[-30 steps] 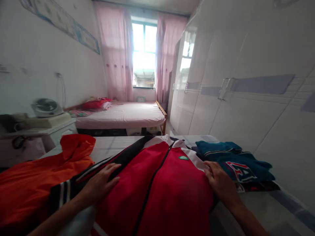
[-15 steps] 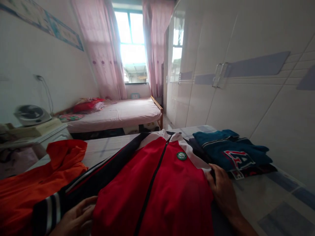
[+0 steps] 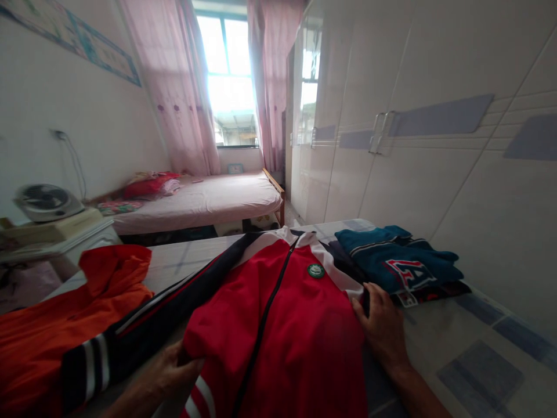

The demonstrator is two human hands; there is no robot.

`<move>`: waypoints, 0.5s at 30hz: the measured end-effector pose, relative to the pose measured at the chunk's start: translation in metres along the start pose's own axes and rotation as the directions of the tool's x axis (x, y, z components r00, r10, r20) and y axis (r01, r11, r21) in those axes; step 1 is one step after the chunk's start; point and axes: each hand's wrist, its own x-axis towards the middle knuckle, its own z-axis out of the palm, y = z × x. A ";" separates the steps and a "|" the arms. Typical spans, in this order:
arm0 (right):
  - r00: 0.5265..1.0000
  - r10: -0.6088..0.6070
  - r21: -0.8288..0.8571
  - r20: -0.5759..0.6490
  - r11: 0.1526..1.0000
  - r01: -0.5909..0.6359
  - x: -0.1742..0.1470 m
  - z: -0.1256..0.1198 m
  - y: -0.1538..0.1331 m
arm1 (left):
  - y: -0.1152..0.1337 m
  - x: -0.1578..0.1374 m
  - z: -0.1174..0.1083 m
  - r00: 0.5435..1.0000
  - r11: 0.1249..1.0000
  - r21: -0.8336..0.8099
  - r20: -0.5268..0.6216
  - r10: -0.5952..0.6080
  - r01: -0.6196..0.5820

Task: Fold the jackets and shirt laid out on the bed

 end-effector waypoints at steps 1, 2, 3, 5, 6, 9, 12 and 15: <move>1.000 0.007 -0.027 0.005 1.000 -0.007 -0.002 -0.001 -0.002 | 0.004 -0.002 0.006 1.000 0.999 0.012 -0.004 0.030 -0.030; 1.000 0.013 -0.047 0.012 0.999 -0.013 -0.003 -0.001 -0.004 | 0.009 -0.005 0.012 0.999 0.999 0.012 -0.013 0.045 -0.045; 1.000 0.017 -0.054 0.017 0.998 -0.016 -0.003 -0.001 -0.005 | 0.016 -0.008 0.018 0.999 0.999 0.000 -0.027 0.046 -0.046; 1.000 -0.002 -0.015 0.027 1.000 0.003 -0.001 -0.002 -0.006 | 0.031 -0.017 0.026 0.998 0.998 -0.055 -0.048 0.037 -0.039; 0.999 -0.028 0.033 0.037 0.999 0.026 0.002 -0.003 -0.007 | 0.040 -0.021 0.026 0.997 0.994 -0.100 -0.056 0.044 -0.049; 0.988 -0.136 0.213 0.072 0.970 0.118 0.014 -0.015 -0.010 | 0.066 -0.031 0.005 0.992 0.970 -0.226 -0.107 0.072 -0.094; 0.989 -0.137 0.280 0.053 0.953 0.117 0.025 -0.039 -0.015 | 0.079 -0.037 -0.036 0.971 0.955 -0.289 -0.239 -0.006 -0.065; 0.998 -0.063 0.264 -0.001 0.963 0.061 0.025 -0.062 -0.019 | 0.069 -0.048 -0.071 0.920 0.850 -0.527 -0.346 -0.184 -0.028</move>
